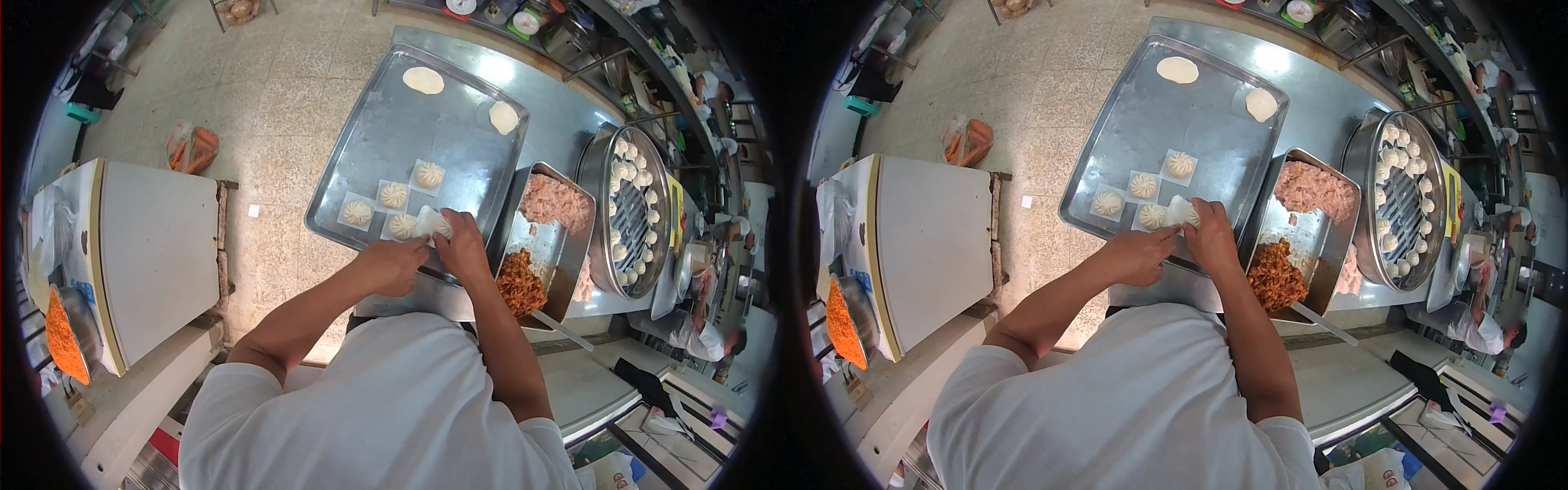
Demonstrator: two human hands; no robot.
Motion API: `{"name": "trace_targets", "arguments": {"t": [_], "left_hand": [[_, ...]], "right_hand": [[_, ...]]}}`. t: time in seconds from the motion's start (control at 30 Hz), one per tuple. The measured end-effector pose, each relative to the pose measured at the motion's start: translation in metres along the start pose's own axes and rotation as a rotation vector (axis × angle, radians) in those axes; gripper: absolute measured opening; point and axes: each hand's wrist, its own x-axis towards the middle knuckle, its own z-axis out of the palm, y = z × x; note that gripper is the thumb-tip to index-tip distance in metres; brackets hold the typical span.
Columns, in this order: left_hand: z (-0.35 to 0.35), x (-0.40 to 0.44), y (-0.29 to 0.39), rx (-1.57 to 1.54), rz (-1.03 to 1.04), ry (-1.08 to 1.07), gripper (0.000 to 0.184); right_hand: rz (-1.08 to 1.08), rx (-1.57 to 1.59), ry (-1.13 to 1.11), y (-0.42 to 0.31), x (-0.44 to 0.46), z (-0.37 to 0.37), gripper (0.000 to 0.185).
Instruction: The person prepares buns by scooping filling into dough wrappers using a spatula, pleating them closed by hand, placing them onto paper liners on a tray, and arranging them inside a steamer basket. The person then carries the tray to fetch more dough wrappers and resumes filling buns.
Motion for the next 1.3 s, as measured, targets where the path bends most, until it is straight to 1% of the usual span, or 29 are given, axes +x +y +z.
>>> {"name": "trace_targets", "arguments": {"t": [0.07,0.17,0.23,0.37,0.43,0.47,0.53,0.57,0.63,0.87,0.97,1.03,1.07,1.13,1.17,1.23,1.27,1.3], "left_hand": [[0.009,0.002,-0.002,0.024,-0.014,0.018,0.042],[0.006,0.003,0.002,0.062,-0.039,-0.014,0.047],[0.005,0.003,0.004,0.083,-0.066,-0.067,0.049],[0.003,0.005,0.007,0.097,-0.067,-0.078,0.051],[0.000,0.005,0.007,0.094,-0.063,-0.084,0.053],[0.002,0.005,0.005,0.093,-0.064,-0.084,0.053],[0.005,0.007,0.002,0.111,-0.040,-0.070,0.054],[0.007,0.007,0.002,0.113,-0.038,-0.071,0.054],[0.004,0.007,0.004,0.095,-0.071,-0.094,0.055],[0.004,0.005,0.001,0.067,-0.064,-0.091,0.054],[-0.001,0.001,0.001,0.065,-0.069,-0.100,0.049],[-0.003,0.000,-0.008,-0.035,0.041,-0.074,0.041],[-0.008,0.001,-0.017,-0.018,0.048,-0.076,0.041],[-0.035,0.002,-0.031,-0.361,0.196,-0.054,0.032],[-0.047,0.003,-0.039,-0.349,0.199,-0.055,0.032],[-0.073,0.012,-0.056,-0.608,0.045,0.256,0.029],[-0.084,0.022,-0.067,-0.583,0.041,0.407,0.030],[-0.092,0.036,-0.081,-0.557,0.038,0.557,0.031]], "right_hand": [[0.001,0.006,0.008,0.000,0.000,-0.001,0.047],[-0.023,0.009,0.006,0.005,0.000,-0.007,0.046],[0.047,0.046,0.107,0.005,-0.001,-0.014,0.045],[0.018,0.068,0.127,-0.005,-0.005,-0.030,0.045],[-0.066,0.094,0.076,-0.014,-0.007,-0.029,0.046],[-0.067,0.095,0.075,-0.015,-0.007,-0.025,0.046],[-0.113,0.004,0.013,-0.011,-0.008,-0.013,0.048],[-0.112,0.004,0.016,-0.008,-0.006,-0.006,0.048],[-0.084,-0.124,-0.052,-0.005,-0.003,0.005,0.049],[-0.099,-0.201,-0.072,-0.003,-0.004,0.007,0.049],[-0.110,-0.226,-0.080,-0.003,-0.005,0.011,0.051],[-0.091,-0.302,-0.120,-0.006,-0.006,0.013,0.054],[-0.088,-0.299,-0.102,-0.007,-0.005,0.013,0.054],[-0.069,-0.274,-0.144,-0.012,-0.005,0.011,0.057],[-0.070,-0.270,-0.132,-0.015,-0.007,0.009,0.057],[-0.069,-0.279,-0.091,-0.031,-0.010,-0.005,0.059],[-0.072,-0.275,-0.084,-0.034,-0.013,-0.008,0.059],[-0.094,-0.241,-0.019,-0.034,-0.016,-0.011,0.057]]}}
